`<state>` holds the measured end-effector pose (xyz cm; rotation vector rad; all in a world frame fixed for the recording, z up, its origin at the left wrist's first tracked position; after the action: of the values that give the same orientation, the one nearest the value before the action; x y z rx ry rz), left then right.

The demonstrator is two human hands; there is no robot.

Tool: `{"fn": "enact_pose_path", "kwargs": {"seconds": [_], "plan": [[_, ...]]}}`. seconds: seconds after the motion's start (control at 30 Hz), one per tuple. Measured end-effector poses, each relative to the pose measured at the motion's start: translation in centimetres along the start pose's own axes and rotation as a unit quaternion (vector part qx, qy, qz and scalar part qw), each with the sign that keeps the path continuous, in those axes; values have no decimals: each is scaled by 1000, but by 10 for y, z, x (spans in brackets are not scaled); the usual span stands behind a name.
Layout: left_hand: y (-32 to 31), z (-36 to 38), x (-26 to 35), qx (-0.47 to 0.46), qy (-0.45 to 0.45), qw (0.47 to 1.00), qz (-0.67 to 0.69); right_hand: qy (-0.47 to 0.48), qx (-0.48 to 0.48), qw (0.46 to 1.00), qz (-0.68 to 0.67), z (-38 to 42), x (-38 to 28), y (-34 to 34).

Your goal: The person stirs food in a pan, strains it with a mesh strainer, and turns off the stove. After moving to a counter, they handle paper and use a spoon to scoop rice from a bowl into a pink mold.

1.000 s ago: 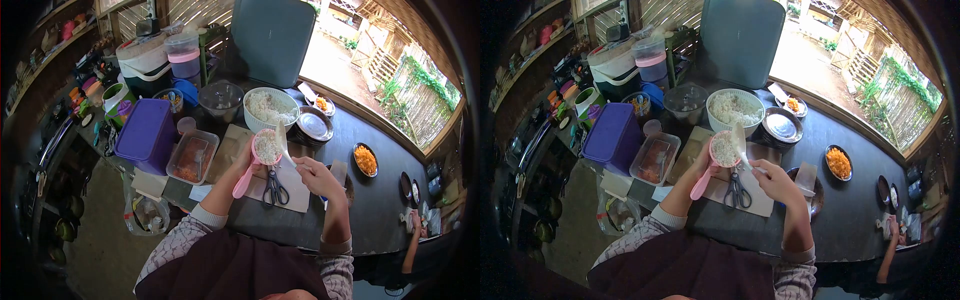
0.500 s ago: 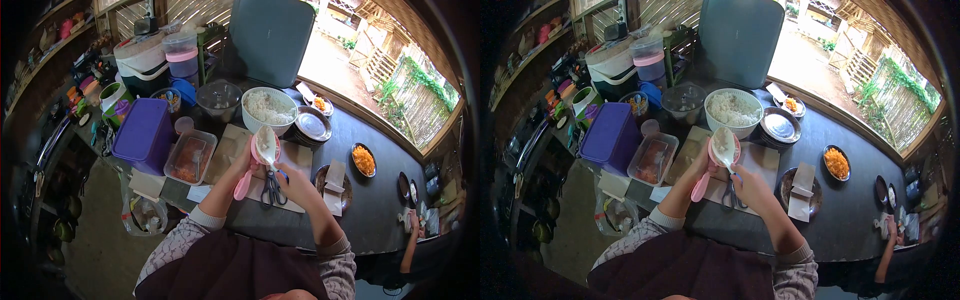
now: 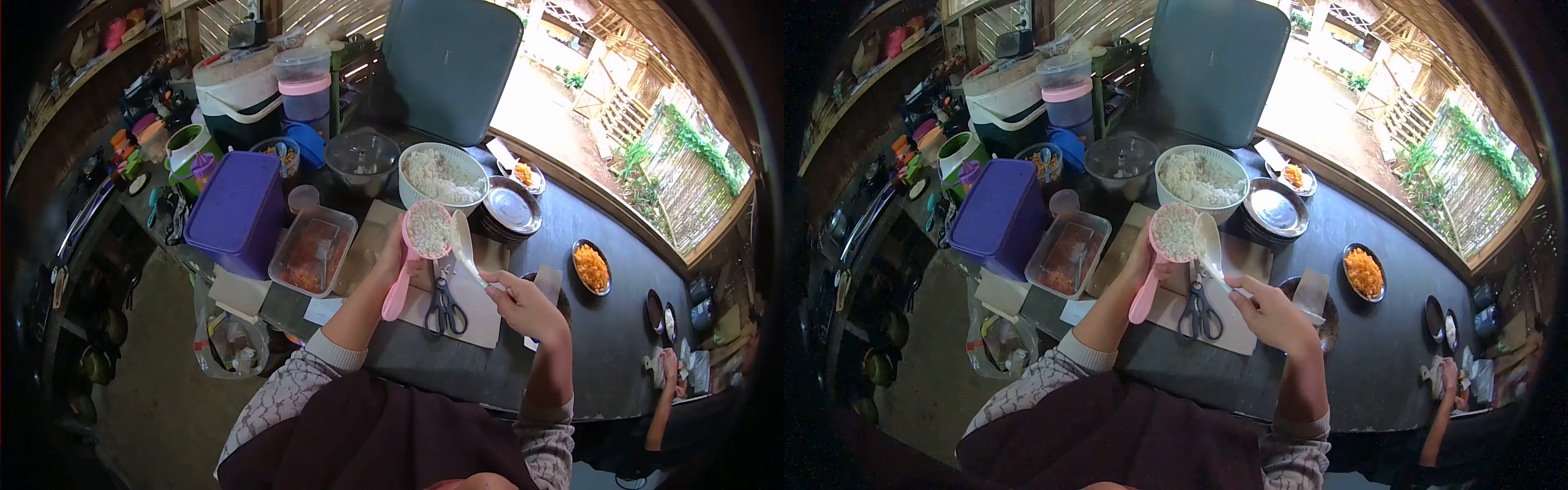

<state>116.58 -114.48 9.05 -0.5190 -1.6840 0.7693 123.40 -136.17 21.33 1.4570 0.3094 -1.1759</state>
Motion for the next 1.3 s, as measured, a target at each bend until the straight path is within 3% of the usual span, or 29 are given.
{"fn": "enact_pose_path", "kwargs": {"seconds": [0.07, 0.23, 0.3, 0.47, 0.53, 0.73, 0.83, 0.9, 0.97, 1.07, 1.17, 1.3], "plan": [[1, -1, -3, 4, 19, 1000, 23, 46, 13, 996, 78, 2, -6, -8], [-1, -1, -5, 18, 29, 998, 47, 24, 66, 994, 79, -8, -4, -35], [6, -2, -8, 10, 29, 999, 8, 77, 104, 986, 108, -18, 7, -43], [3, 0, -5, 37, 24, 998, -44, 109, 98, 983, 115, -30, 6, -43], [-6, 0, -3, 111, 18, 992, -61, 117, 101, 981, 115, -32, 7, -43], [-6, -1, -4, 71, 22, 996, -47, 82, 66, 989, 100, -39, 13, -22], [-2, -2, -7, 78, 16, 995, -55, 108, -1, 993, 51, -49, 20, -2], [-8, 1, -4, 85, 13, 995, -44, -60, -62, 995, -45, -41, -2, 16], [-8, 0, -1, 95, 13, 995, -32, -74, -49, 995, -47, -45, -6, 30], [1, -4, -4, 94, -10, 996, -11, -11, 74, 996, 47, -63, -18, 49], [14, -9, -9, 96, -30, 994, 42, 4, 129, 977, 171, -103, -23, 65], [17, -10, -11, 182, -27, 981, 65, 46, 169, 961, 213, -173, 2, 70]]}}
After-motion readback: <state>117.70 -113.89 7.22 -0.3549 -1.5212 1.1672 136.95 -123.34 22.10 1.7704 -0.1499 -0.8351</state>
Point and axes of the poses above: each hand's wrist, its own z-axis away from the middle knuckle, its own y-axis out of the back of the hand, x = y × z, the point moved 1 cm from there along -z, towards the middle knuckle, and after that the axes turned 6 degrees about -z, right-handed, at the moved point
